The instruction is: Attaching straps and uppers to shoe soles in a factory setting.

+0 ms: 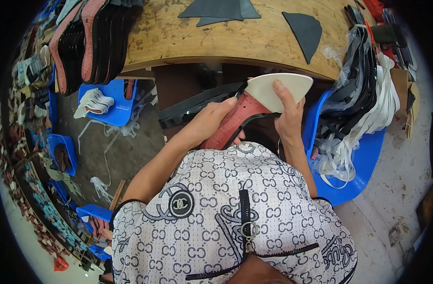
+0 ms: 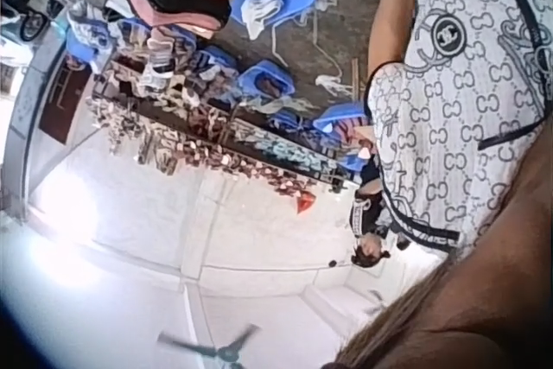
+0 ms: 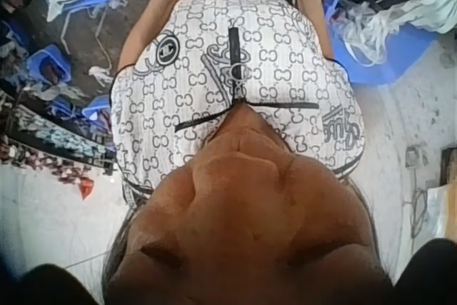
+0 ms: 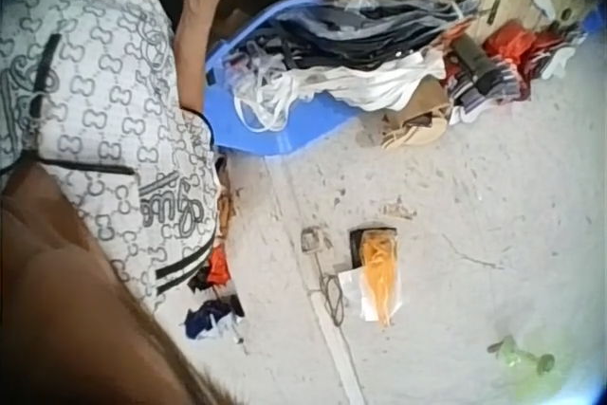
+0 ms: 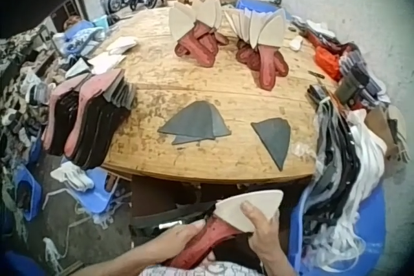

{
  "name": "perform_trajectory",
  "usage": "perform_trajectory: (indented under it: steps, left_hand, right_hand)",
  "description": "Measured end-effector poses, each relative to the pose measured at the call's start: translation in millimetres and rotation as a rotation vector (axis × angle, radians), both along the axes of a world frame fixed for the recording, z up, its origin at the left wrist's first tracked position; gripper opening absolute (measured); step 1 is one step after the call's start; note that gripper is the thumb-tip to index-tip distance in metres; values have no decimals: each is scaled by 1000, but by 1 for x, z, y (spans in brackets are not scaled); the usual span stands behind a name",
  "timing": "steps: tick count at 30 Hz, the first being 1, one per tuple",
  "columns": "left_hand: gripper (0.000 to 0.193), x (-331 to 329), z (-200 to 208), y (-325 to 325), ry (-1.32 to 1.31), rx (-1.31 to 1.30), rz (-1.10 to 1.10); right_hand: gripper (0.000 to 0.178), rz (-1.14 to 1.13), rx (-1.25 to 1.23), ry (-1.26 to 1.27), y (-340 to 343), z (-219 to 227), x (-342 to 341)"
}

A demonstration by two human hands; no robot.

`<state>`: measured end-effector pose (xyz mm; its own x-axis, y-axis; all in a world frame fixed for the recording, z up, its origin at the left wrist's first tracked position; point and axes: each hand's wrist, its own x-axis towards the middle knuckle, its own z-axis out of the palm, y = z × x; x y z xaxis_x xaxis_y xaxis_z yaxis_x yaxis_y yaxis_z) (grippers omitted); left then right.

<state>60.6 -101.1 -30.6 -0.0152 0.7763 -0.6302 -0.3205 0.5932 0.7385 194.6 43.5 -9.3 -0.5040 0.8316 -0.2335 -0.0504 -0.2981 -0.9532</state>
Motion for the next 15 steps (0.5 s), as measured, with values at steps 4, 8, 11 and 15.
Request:
perform_trajectory:
  steps: [4,8,11,15]
  left_hand:
    - [49,4,-6,-5,546,43,-104]
    - [54,-3,-7,-46,440,228,-79]
    - [49,-21,-7,-56,548,365,-186]
    - [43,-34,-13,2,177,118,-18]
  right_hand:
    - [27,104,64,-88,1,-4,0]
    - [28,138,3,-101,3,-4,12]
    - [29,134,-71,-59,8,-14,3]
    - [31,260,-101,61,4,-6,-15]
